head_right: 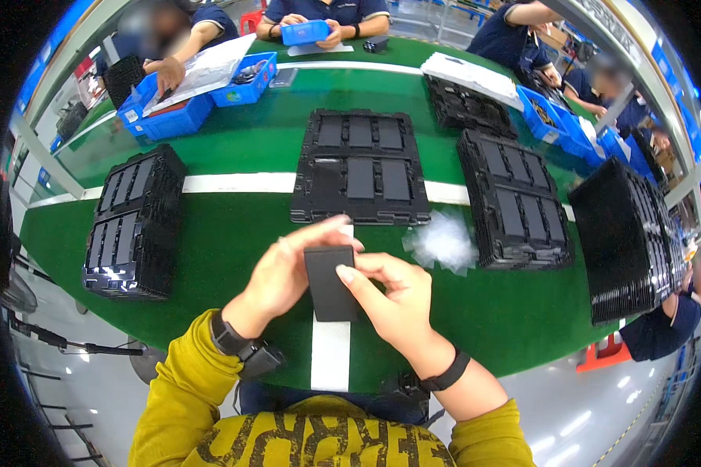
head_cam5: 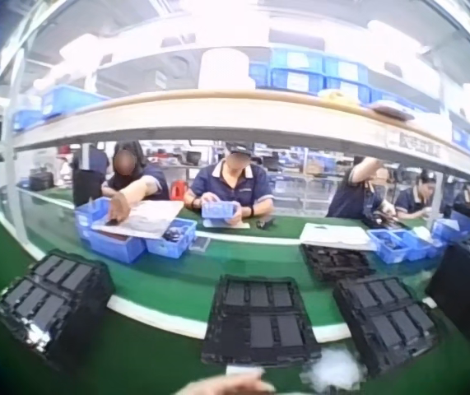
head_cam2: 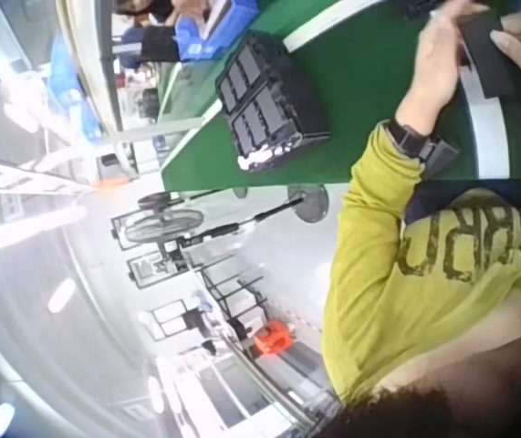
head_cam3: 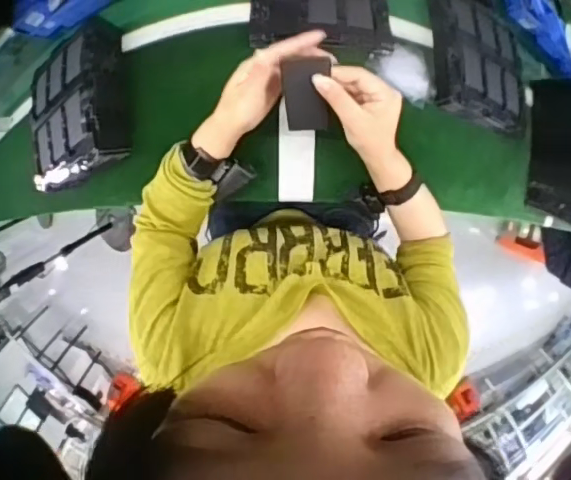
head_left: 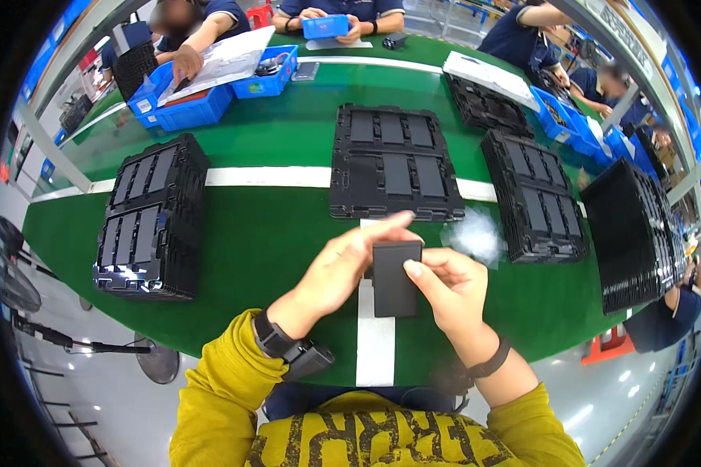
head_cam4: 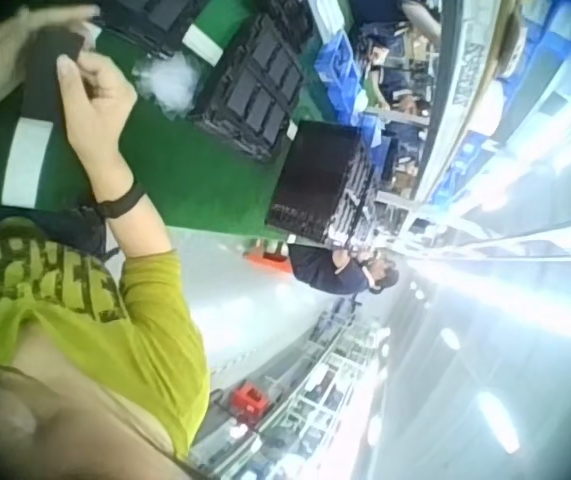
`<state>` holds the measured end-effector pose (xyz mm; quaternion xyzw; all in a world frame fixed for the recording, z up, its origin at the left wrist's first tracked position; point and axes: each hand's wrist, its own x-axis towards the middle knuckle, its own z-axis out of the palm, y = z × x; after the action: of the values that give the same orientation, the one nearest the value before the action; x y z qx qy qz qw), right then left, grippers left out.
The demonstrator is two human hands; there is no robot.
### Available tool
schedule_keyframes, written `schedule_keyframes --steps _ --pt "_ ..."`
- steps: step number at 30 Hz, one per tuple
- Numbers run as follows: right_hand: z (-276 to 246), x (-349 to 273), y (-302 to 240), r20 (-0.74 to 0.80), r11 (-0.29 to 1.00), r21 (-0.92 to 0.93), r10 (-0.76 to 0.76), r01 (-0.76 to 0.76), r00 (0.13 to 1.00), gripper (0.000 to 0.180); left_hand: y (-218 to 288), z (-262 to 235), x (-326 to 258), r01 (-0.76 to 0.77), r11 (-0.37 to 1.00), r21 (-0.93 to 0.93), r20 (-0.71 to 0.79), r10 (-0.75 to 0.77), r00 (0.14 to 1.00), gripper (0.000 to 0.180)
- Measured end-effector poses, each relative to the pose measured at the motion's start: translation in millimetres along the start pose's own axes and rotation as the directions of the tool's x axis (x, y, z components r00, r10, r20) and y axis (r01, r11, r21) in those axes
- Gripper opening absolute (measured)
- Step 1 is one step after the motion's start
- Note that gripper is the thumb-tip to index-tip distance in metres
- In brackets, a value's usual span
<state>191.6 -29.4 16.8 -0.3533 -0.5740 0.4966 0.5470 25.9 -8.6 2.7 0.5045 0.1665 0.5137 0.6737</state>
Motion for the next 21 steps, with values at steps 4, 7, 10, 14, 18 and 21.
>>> schedule_keyframes --steps 4,7,10,14,18,21 --pt "-2 3 4 0.002 1.0 -0.008 -0.024 0.024 1.0 0.012 16 -8 -2 -0.169 0.868 0.467 0.065 0.157 0.985 0.053" --pt "-3 2 7 0.022 1.0 -0.022 -0.004 0.004 1.0 0.012 20 -9 0 -0.246 0.753 0.611 0.146 0.198 0.969 0.05" --pt "0 1 3 0.058 1.0 -0.019 0.025 -0.024 0.998 0.011 23 -12 0 -0.265 0.747 0.61 0.216 0.164 0.962 0.041" --pt "-1 -1 4 0.079 0.996 -0.082 0.025 -0.019 0.997 0.009 31 -13 0 -0.218 0.76 0.613 0.223 0.098 0.97 0.037" --pt "2 0 2 0.087 0.998 -0.048 0.043 -0.039 0.995 0.009 33 -14 0 -0.206 0.758 0.618 0.221 0.084 0.972 0.036" --pt "1 2 4 0.074 0.996 0.021 0.079 -0.081 0.994 0.012 31 -15 2 -0.309 0.657 0.688 0.23 0.206 0.951 0.048"
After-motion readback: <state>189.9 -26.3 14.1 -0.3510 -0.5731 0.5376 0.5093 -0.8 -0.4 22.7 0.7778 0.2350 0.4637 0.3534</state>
